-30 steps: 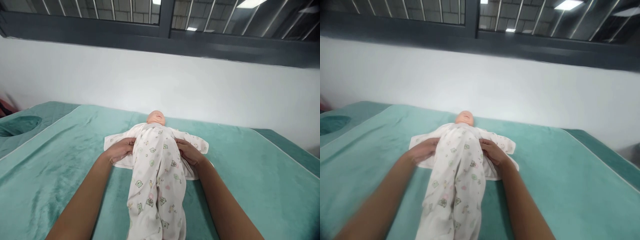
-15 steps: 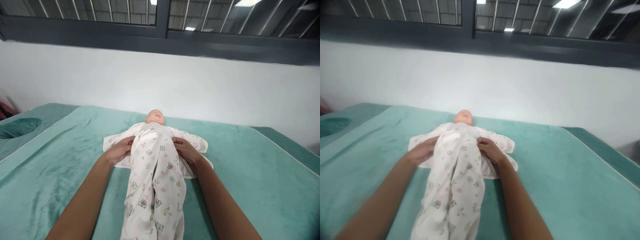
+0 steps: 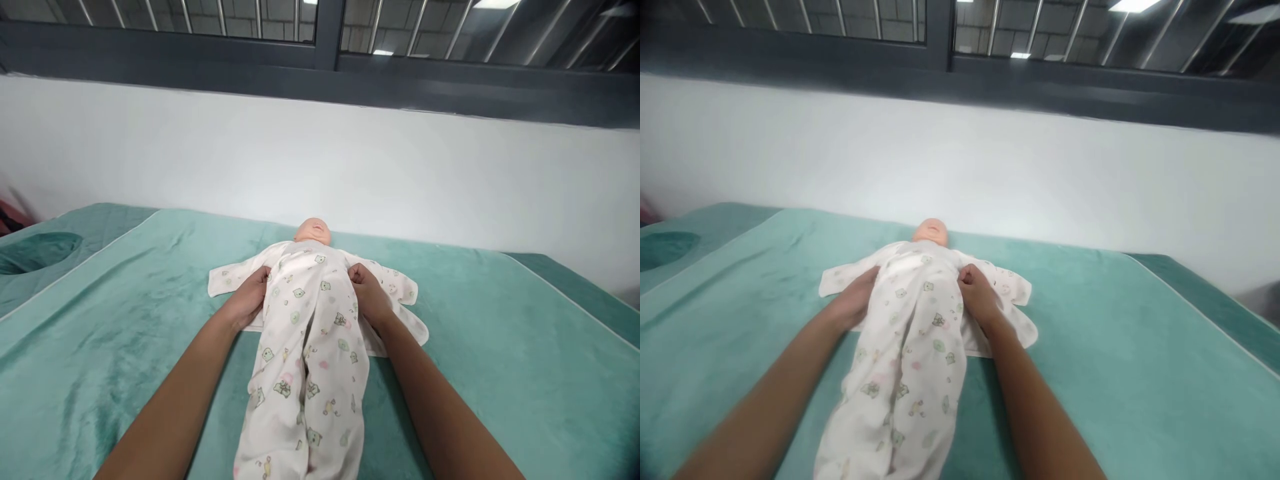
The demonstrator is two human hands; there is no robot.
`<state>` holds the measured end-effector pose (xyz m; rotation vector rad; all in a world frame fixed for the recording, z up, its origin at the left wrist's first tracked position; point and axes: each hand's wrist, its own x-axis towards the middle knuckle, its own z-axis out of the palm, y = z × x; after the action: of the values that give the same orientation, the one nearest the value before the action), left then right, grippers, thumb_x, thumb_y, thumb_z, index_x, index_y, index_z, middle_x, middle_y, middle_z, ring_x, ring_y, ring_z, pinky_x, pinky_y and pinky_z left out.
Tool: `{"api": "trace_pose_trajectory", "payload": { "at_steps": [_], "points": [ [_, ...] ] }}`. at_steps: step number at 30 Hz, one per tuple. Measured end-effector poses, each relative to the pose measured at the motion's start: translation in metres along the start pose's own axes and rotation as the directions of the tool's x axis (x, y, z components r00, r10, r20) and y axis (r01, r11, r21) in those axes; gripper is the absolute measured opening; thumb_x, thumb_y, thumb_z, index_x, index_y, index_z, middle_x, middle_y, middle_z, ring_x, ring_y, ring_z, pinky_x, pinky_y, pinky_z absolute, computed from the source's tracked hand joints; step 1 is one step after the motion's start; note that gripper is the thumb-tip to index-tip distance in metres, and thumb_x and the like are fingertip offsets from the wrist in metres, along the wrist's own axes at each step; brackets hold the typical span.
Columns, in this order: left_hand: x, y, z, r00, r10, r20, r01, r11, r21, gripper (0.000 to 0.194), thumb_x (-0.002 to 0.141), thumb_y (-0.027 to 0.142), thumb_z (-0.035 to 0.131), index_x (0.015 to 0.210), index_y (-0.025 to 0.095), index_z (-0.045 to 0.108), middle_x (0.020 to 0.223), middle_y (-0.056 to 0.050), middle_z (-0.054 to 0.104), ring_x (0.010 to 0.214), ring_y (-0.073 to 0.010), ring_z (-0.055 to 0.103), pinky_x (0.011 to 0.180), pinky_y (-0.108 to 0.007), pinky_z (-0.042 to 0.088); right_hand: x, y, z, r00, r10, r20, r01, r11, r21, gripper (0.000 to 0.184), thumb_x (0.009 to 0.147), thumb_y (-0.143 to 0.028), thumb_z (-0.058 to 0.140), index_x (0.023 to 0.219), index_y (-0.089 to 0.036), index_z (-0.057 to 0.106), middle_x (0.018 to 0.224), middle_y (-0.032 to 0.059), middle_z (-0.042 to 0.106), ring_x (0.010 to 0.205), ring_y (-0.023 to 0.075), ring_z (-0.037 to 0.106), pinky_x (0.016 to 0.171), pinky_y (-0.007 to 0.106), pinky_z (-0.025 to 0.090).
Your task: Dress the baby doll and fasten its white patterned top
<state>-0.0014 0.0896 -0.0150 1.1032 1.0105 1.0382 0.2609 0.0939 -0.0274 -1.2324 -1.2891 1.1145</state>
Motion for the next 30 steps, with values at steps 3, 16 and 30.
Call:
{"api": "trace_pose_trajectory", "payload": {
  "at_steps": [3, 16, 30],
  "points": [
    [0.001, -0.001, 0.005, 0.996, -0.002, -0.086, 0.003, 1.0, 0.011, 0.045, 0.069, 0.033, 0.073, 0.109, 0.017, 0.062, 0.099, -0.006, 0.07, 0.091, -0.0236, 0.063, 0.08, -0.037, 0.049, 0.0, -0.004, 0.002, 0.999, 0.009, 0.049, -0.012, 0.999, 0.047, 0.025, 0.068, -0.027, 0.066, 0.078, -0.025, 0.043, 0.064, -0.0061, 0.05, 0.054, 0.0114, 0.039, 0.052, 0.026, 0.029],
    [-0.008, 0.015, 0.014, 0.995, -0.08, -0.065, 0.086, 0.991, 0.101, 0.037, 0.064, 0.024, 0.072, 0.099, 0.013, 0.067, 0.095, -0.009, 0.072, 0.094, -0.0273, 0.064, 0.083, -0.039, 0.05, 0.003, -0.001, 0.002, 0.999, -0.014, 0.035, 0.018, 0.995, -0.094, 0.023, 0.066, -0.024, 0.063, 0.083, -0.026, 0.047, 0.075, -0.0035, 0.062, 0.071, 0.0179, 0.054, 0.065, 0.031, 0.04],
    [-0.015, 0.025, 0.011, 0.995, -0.049, 0.085, 0.017, 0.94, 0.34, 0.029, 0.063, 0.021, 0.065, 0.09, 0.016, 0.075, 0.096, -0.007, 0.076, 0.106, -0.0355, 0.06, 0.082, -0.039, 0.051, 0.006, 0.003, -0.012, 0.999, 0.032, 0.037, -0.026, 0.989, -0.149, 0.021, 0.069, -0.023, 0.064, 0.089, -0.025, 0.064, 0.09, 0.0028, 0.073, 0.081, 0.0237, 0.064, 0.074, 0.036, 0.047]
  ]
}}
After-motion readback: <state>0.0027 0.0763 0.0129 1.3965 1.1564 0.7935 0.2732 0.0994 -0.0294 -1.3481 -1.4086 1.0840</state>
